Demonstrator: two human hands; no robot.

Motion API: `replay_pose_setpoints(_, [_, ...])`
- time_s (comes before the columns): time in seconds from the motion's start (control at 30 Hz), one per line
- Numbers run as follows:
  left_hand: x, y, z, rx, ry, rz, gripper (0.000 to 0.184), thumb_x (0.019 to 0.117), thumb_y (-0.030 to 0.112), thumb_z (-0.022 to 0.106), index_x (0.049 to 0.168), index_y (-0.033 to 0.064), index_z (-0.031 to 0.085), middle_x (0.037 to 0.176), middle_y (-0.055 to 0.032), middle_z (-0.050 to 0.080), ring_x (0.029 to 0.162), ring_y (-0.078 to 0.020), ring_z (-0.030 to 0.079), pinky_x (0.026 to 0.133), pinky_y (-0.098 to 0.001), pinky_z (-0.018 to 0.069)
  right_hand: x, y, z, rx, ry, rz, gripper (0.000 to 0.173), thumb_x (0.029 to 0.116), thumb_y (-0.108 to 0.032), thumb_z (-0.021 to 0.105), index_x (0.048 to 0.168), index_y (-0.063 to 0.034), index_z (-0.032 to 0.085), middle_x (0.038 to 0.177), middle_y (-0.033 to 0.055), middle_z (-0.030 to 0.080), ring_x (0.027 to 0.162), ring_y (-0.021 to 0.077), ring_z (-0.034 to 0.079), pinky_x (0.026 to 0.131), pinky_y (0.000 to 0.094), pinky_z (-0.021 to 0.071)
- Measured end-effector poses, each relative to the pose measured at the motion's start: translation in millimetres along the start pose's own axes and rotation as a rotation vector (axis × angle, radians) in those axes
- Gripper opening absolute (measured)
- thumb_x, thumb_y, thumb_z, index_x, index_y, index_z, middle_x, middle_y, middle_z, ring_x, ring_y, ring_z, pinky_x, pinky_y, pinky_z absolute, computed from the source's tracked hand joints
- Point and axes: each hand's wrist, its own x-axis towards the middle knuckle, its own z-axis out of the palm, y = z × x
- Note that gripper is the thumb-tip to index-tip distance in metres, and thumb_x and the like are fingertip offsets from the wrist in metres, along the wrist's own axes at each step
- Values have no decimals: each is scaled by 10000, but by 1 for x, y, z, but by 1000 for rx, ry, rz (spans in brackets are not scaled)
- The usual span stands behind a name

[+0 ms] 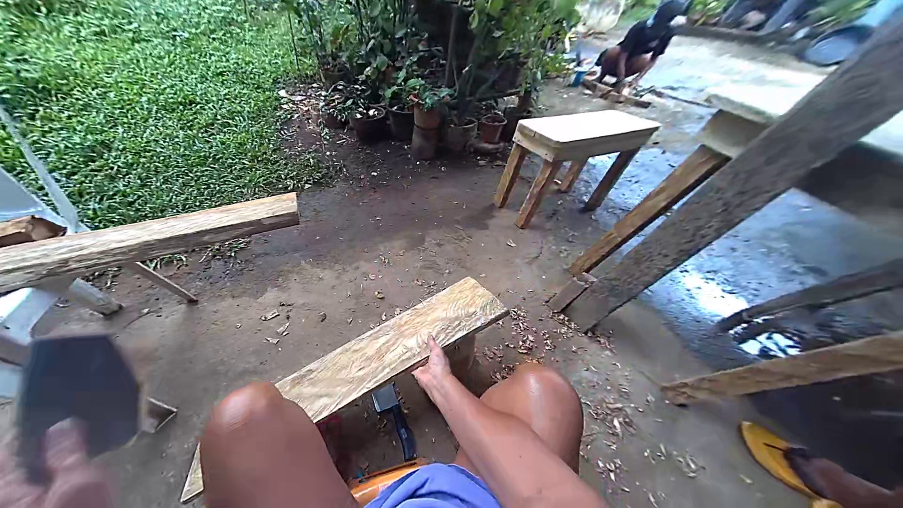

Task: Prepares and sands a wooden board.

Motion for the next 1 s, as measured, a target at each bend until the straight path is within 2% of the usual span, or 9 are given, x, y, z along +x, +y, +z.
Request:
replay_pose_setpoints(0.13, [4, 63, 96, -197, -187, 39, 413, 1064, 159, 457, 1281, -183, 540, 1167, -254, 663, 1047, -66, 645, 947, -250, 518, 7, -1, -16, -103, 86, 34, 542, 1091, -381, 442, 1519, -59, 357, 1513, 215, 463, 1360, 349, 504, 1077, 551, 456])
replay_pose_setpoints(0.23, [-12, 82, 167, -731, -355, -417, 334, 1071, 64, 442, 1377, -66, 479, 1149, -82, 683, 964, -81, 705, 859, -294, 612, -8, -2, -21, -305, 198, 82, 572, 1108, -304, 423, 1561, -3, 247, 1631, 249, 260, 1506, 386, 286, 1187, 585, 289])
replay_pose_setpoints(0.37, [-38, 85, 231, -1044, -410, -977, 311, 1100, 101, 422, 1394, 17, 476, 1092, -158, 689, 909, -229, 724, 767, -410, 624, -29, -10, -6, -456, 272, 56, 607, 1100, -317, 436, 1558, 27, 237, 1619, 270, 258, 1505, 399, 269, 1178, 604, 270])
replay_pose_setpoints(0.53, [-57, 81, 261, -1073, -485, -1090, 307, 1093, 103, 448, 1379, 6, 502, 1098, -180, 691, 920, -249, 725, 787, -425, 621, -53, -57, 13, -605, 296, -146, 681, 1077, -331, 489, 1589, -3, 181, 1598, 287, 291, 1482, 397, 320, 1171, 568, 315])
replay_pose_setpoints(0.67, [-63, 80, 280, -862, -516, -891, 362, 1104, 96, 436, 1442, -28, 468, 1254, -204, 630, 1055, -222, 674, 901, -390, 575, -62, -126, 26, -675, 116, -319, 457, 1089, -223, 470, 1482, 1, 403, 1513, 261, 419, 1384, 385, 421, 1086, 604, 365])
replay_pose_setpoints(0.73, [-69, 74, 293, -638, -581, -631, 372, 1101, 78, 418, 1431, -78, 490, 1340, -252, 605, 1196, -239, 629, 1041, -386, 499, -47, -163, 21, -925, 41, -472, 378, 1078, -171, 486, 1401, 26, 497, 1418, 250, 515, 1286, 337, 511, 1021, 519, 429])
replay_pose_setpoints(0.8, [-78, 66, 308, -392, -691, -372, 405, 1092, 76, 407, 1459, -76, 488, 1382, -292, 600, 1307, -340, 591, 1134, -470, 426, -26, -194, 7, -1313, 41, -592, 386, 1068, -193, 516, 1383, 29, 549, 1427, 240, 552, 1335, 327, 528, 1111, 480, 404])
replay_pose_setpoints(0.93, [-109, 60, 338, -69, -888, -21, 450, 1069, 51, 406, 1503, -54, 458, 1440, -285, 570, 1342, -427, 565, 1152, -560, 404, 7, -213, -19, -1761, 158, -432, 572, 1034, -313, 568, 1479, 26, 451, 1510, 287, 460, 1407, 423, 457, 1159, 561, 365])
replay_pose_setpoints(1.0, [-136, 48, 357, -77, -932, 146, 473, 1009, -19, 468, 1477, -83, 484, 1518, -276, 502, 1442, -451, 453, 1230, -558, 301, 21, -216, -20, -1793, 150, -276, 725, 1015, -363, 599, 1558, 19, 309, 1553, 296, 399, 1428, 419, 436, 1166, 556, 362])
